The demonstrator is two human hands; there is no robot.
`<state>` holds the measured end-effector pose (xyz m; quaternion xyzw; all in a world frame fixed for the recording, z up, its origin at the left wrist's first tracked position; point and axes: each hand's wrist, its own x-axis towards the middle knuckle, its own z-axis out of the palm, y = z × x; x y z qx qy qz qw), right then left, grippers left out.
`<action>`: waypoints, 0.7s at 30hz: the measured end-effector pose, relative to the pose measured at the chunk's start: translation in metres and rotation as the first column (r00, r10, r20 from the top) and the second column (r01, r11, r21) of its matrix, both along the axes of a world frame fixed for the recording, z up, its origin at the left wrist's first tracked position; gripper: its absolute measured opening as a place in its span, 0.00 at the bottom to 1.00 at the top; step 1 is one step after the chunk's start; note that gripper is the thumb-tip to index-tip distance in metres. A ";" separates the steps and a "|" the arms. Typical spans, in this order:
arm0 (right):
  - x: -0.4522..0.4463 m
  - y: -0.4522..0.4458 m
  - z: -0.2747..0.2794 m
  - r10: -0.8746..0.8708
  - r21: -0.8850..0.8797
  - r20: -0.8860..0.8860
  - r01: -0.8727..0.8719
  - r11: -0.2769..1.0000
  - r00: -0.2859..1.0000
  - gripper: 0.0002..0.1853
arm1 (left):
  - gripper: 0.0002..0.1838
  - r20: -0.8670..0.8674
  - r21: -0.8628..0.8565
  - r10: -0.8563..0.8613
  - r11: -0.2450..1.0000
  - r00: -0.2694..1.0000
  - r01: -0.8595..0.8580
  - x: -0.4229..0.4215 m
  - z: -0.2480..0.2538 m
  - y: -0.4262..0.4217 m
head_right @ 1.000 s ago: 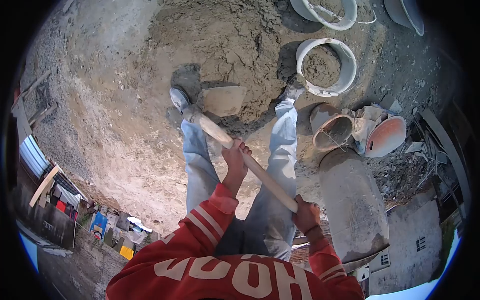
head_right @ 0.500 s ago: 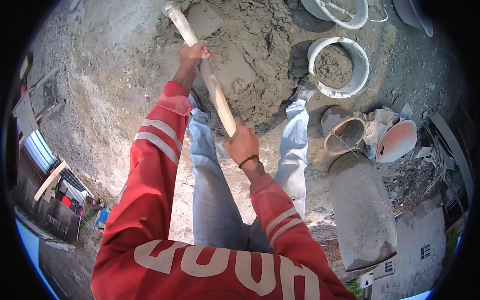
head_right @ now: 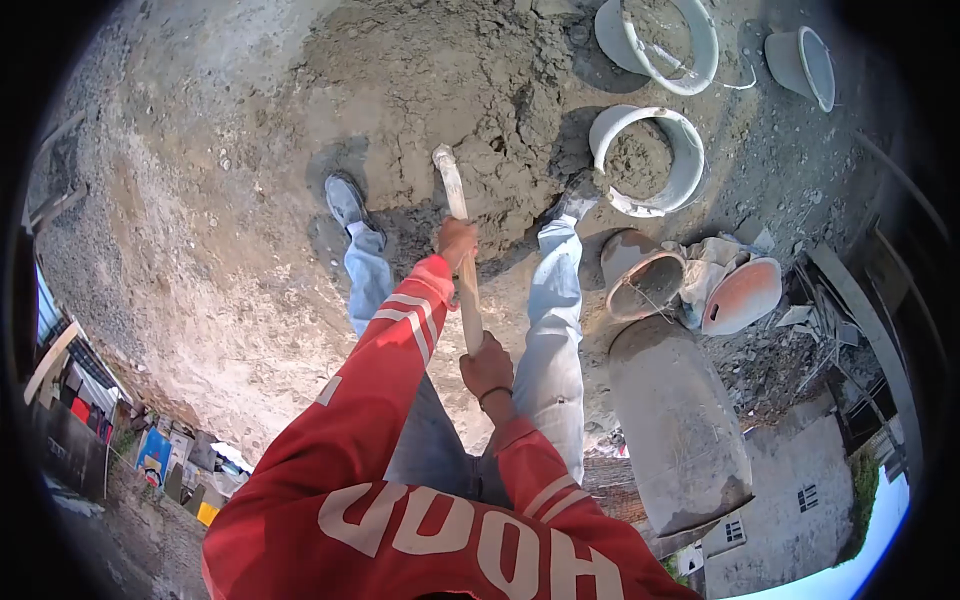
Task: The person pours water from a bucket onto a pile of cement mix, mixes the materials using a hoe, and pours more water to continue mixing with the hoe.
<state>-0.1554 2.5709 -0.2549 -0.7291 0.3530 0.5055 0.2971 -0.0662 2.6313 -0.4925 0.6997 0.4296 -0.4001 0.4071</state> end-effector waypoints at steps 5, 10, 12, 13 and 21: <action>0.033 0.003 0.042 0.080 0.058 0.014 -0.081 0.995 0.997 0.19 | 0.09 -0.126 -0.538 0.363 0.757 0.923 -0.371 -0.017 0.019 0.045; 0.019 -0.069 0.121 0.096 0.290 0.083 -0.117 0.950 0.992 0.18 | 0.10 -0.316 -0.418 0.707 0.496 0.633 -0.762 0.021 0.076 0.056; -0.011 -0.125 0.119 0.151 0.336 0.129 -0.187 0.923 0.980 0.19 | 0.12 -0.286 -0.311 0.785 0.466 0.549 -0.828 0.017 0.027 0.071; -0.030 -0.155 0.108 0.214 0.334 0.131 -0.246 0.910 0.968 0.19 | 0.10 -0.293 -0.244 0.787 0.487 0.542 -0.839 0.021 0.045 0.065; -0.061 -0.250 -0.028 0.479 0.128 0.112 -0.491 0.862 0.871 0.17 | 0.05 -0.011 -0.384 0.881 0.432 0.472 -0.816 -0.007 0.110 0.048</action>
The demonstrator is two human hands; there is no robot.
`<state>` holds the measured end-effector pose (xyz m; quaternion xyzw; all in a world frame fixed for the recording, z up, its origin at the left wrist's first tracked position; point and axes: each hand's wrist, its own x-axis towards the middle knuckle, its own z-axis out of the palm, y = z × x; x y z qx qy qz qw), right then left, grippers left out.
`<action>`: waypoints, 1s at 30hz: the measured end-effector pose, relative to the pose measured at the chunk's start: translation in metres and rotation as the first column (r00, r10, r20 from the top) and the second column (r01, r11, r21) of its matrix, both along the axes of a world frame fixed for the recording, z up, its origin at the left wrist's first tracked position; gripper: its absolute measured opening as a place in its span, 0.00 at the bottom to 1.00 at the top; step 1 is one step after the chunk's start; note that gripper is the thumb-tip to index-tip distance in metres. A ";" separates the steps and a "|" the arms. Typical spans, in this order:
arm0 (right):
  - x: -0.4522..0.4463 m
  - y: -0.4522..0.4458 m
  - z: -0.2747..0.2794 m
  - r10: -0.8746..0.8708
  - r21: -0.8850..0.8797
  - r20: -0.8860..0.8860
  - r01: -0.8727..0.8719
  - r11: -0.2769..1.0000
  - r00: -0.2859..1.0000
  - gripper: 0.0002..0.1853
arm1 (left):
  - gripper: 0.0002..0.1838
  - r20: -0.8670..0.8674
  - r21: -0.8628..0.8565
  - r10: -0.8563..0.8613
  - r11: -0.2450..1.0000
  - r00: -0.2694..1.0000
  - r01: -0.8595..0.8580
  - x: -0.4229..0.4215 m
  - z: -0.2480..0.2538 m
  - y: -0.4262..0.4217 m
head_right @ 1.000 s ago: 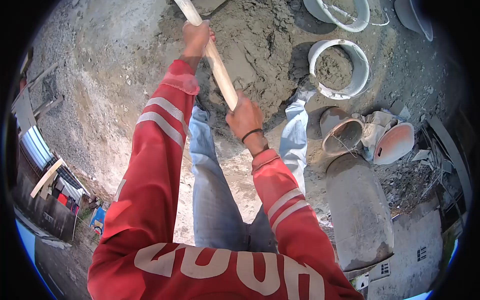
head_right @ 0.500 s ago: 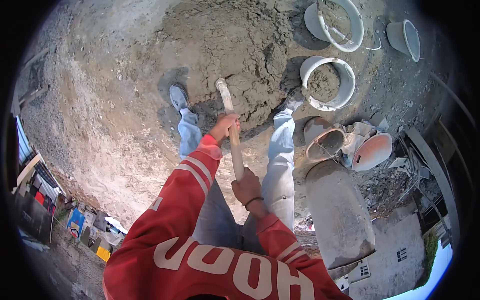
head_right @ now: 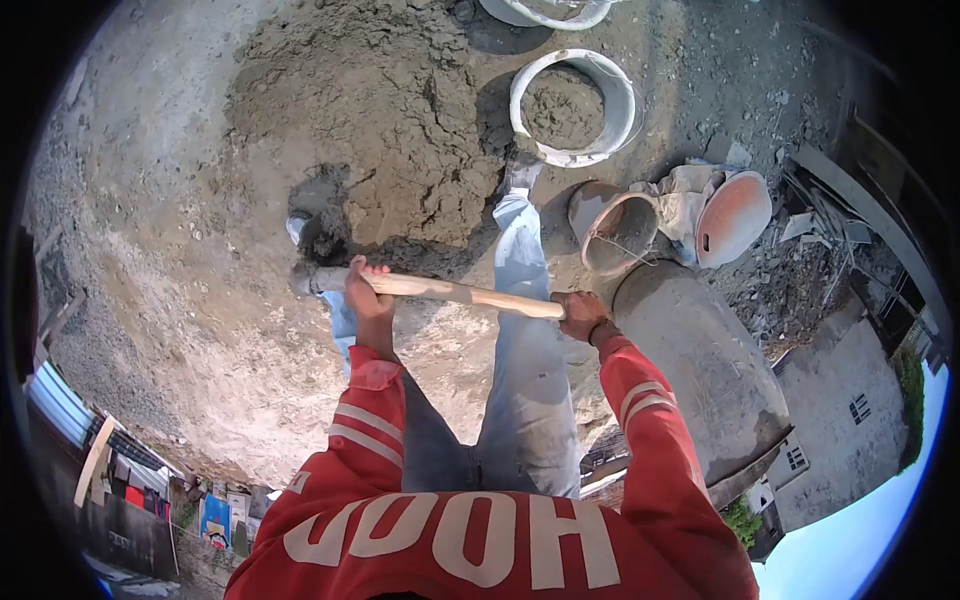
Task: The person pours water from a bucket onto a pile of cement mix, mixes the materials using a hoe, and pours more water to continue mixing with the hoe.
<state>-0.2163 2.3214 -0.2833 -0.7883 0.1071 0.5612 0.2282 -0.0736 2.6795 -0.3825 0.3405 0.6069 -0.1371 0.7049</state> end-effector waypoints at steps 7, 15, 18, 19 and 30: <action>0.021 0.019 0.036 -0.256 0.262 -0.043 0.258 0.930 0.966 0.22 | 0.06 0.119 0.078 0.043 0.996 0.992 -0.053 0.032 0.062 0.043; -0.078 -0.084 -0.057 -0.925 -0.138 0.057 0.914 -0.381 -0.376 0.47 | 0.06 0.153 0.074 -0.086 0.994 0.985 0.075 0.036 0.053 0.082; -0.102 -0.144 -0.105 -0.547 -0.001 0.250 0.565 -0.825 -0.799 0.52 | 0.06 0.190 0.042 -0.185 0.983 0.964 0.180 0.046 0.028 0.106; -0.106 -0.159 -0.119 -0.448 0.067 0.209 0.470 -0.880 -0.869 0.52 | 0.05 0.130 0.058 -0.184 0.982 0.974 0.178 0.062 0.028 0.105; -0.091 -0.133 -0.010 -0.468 0.323 0.128 0.483 -0.814 -0.875 0.17 | 0.37 -0.319 0.213 -0.857 0.352 0.406 0.911 0.207 0.012 0.219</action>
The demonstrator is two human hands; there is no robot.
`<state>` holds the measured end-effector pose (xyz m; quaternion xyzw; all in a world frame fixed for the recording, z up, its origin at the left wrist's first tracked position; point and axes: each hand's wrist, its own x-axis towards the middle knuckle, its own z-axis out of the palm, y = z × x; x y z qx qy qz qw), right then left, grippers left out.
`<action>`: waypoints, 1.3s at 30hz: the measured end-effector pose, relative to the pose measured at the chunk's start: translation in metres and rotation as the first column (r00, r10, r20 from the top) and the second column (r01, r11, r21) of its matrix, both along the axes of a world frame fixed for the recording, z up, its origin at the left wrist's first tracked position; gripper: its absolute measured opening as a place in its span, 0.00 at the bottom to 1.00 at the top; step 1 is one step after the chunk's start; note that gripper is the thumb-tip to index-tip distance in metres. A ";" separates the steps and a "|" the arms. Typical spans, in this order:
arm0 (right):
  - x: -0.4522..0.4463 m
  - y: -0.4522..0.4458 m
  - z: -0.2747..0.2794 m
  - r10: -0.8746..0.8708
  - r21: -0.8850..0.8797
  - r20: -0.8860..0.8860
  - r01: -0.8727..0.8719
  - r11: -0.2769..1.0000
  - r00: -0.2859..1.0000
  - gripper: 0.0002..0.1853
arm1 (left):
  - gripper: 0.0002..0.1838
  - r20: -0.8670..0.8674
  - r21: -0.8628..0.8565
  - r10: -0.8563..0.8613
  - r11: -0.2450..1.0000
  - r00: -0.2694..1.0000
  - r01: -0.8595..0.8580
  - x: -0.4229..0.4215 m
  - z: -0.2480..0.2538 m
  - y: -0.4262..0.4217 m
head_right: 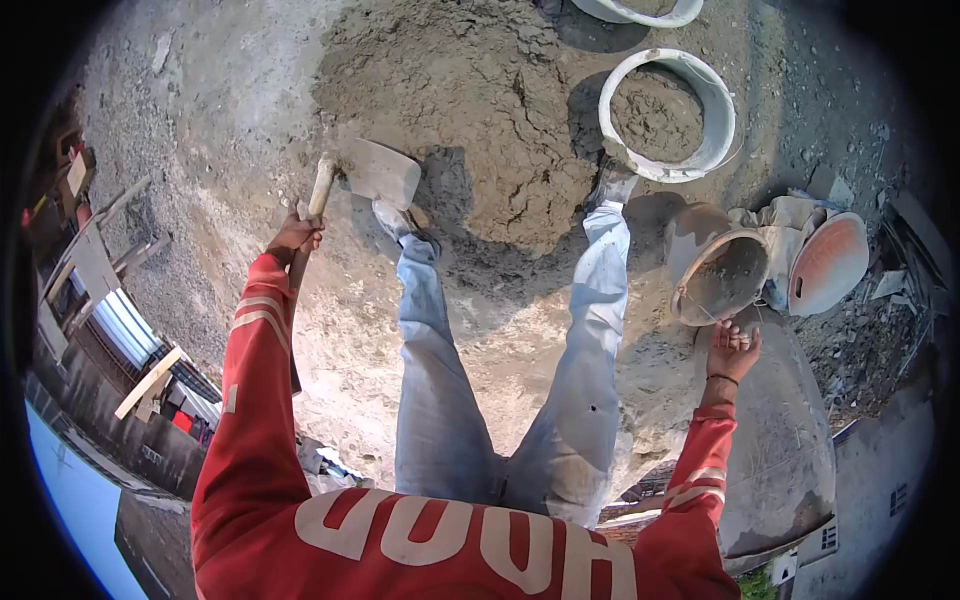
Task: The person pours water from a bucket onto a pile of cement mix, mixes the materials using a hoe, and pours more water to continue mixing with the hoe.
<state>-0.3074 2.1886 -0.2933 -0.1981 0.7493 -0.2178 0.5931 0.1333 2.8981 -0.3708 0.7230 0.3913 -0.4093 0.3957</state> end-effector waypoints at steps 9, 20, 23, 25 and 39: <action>0.130 0.170 0.164 0.588 -0.196 0.133 -0.560 0.805 0.798 0.16 | 0.47 -0.249 0.335 -0.779 0.489 0.576 0.806 0.038 -0.006 0.053; 0.183 0.284 0.132 0.978 -0.081 -0.056 -0.977 0.197 0.202 0.21 | 0.38 -0.033 0.832 -0.998 0.004 0.057 0.555 0.037 0.052 0.011; 0.206 0.323 0.130 0.995 -0.074 -0.019 -0.992 0.100 0.102 0.18 | 0.31 0.471 0.556 -0.833 0.536 0.290 0.635 -0.010 0.068 -0.053; 0.210 0.343 0.128 0.994 -0.096 -0.089 -0.993 -0.072 -0.064 0.18 | 0.28 0.322 -0.024 -0.467 0.866 0.824 0.500 -0.072 0.073 -0.085; 0.232 0.356 0.039 0.910 -0.056 -0.295 -0.945 -0.321 -0.292 0.24 | 0.20 -0.071 -0.129 0.575 0.805 0.815 -0.580 -0.287 0.085 -0.167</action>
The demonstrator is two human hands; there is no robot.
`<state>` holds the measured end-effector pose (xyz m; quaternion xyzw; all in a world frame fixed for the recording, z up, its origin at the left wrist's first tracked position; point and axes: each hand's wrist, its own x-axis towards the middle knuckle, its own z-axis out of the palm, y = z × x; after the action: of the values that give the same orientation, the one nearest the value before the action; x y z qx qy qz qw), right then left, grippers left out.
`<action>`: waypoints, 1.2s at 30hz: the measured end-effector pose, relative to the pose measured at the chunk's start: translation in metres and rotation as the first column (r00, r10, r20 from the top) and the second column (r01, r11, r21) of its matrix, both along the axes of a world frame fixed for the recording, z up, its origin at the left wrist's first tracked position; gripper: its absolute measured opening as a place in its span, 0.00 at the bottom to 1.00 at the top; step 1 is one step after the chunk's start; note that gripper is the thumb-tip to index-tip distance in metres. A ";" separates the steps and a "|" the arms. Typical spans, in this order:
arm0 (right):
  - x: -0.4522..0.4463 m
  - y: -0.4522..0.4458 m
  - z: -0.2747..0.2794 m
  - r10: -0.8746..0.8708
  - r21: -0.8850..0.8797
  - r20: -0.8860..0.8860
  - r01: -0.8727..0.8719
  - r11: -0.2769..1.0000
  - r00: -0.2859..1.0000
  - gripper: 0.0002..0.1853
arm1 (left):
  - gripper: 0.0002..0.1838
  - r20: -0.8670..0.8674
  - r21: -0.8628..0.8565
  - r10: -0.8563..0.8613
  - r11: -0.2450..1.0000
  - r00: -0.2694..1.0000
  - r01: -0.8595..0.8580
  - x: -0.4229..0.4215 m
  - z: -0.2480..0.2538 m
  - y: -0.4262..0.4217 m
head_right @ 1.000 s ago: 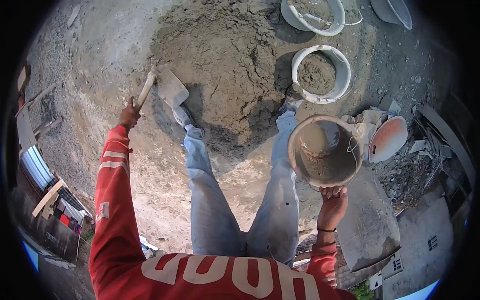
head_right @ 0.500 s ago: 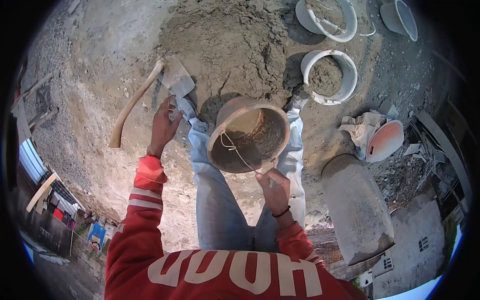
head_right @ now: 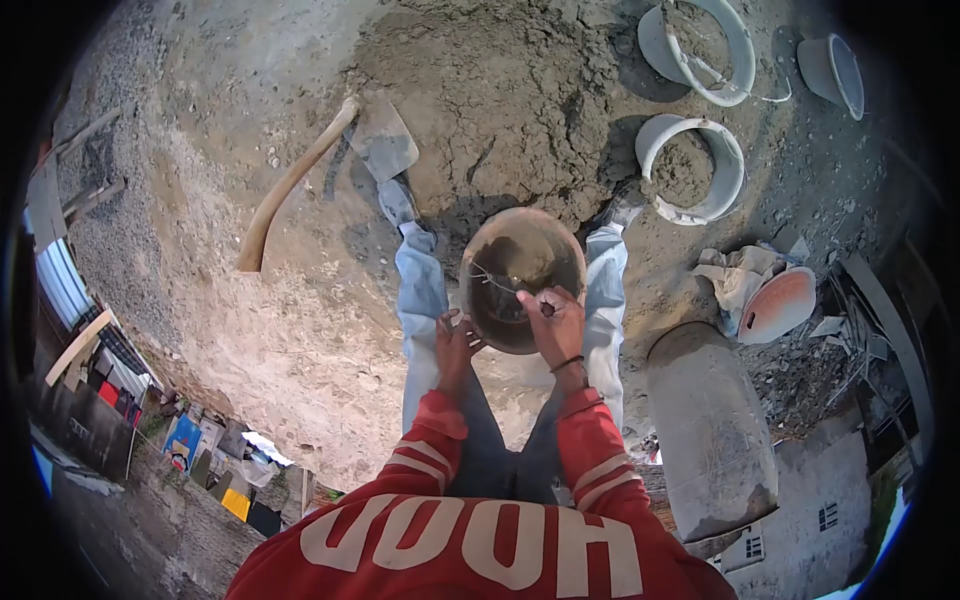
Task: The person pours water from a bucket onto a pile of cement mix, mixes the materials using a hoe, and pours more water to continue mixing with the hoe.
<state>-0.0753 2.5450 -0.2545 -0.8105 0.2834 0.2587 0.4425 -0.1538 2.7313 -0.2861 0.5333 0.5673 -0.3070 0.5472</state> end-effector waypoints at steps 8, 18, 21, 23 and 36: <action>0.049 0.002 -0.081 0.034 -0.028 -0.063 -0.036 0.999 0.997 0.28 | 0.19 -0.039 -0.072 0.296 0.952 0.954 -0.298 0.060 -0.023 -0.012; 0.005 0.001 -0.029 0.139 0.164 -0.071 -0.126 0.978 0.988 0.22 | 0.21 -0.059 -0.059 0.235 0.969 0.970 -0.238 0.000 -0.043 0.023; -0.015 -0.014 0.010 0.125 0.176 -0.095 -0.107 0.979 0.988 0.19 | 0.30 -0.163 -0.259 0.270 0.916 0.949 -0.305 0.016 -0.040 0.071; -0.030 -0.026 0.037 0.031 0.209 -0.101 -0.010 0.978 0.994 0.16 | 0.38 -0.154 -0.315 0.382 0.855 0.911 -0.412 0.067 -0.027 0.122; -0.109 -0.224 0.120 -0.849 0.036 0.036 0.849 0.528 0.527 0.07 | 0.36 0.155 -0.207 -0.427 0.868 0.891 0.452 0.322 0.002 0.188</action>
<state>-0.1840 2.3207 -0.1347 -0.5738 0.6286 -0.0070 0.5250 0.1681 2.9190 -0.2837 0.5943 0.3605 -0.4610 0.5517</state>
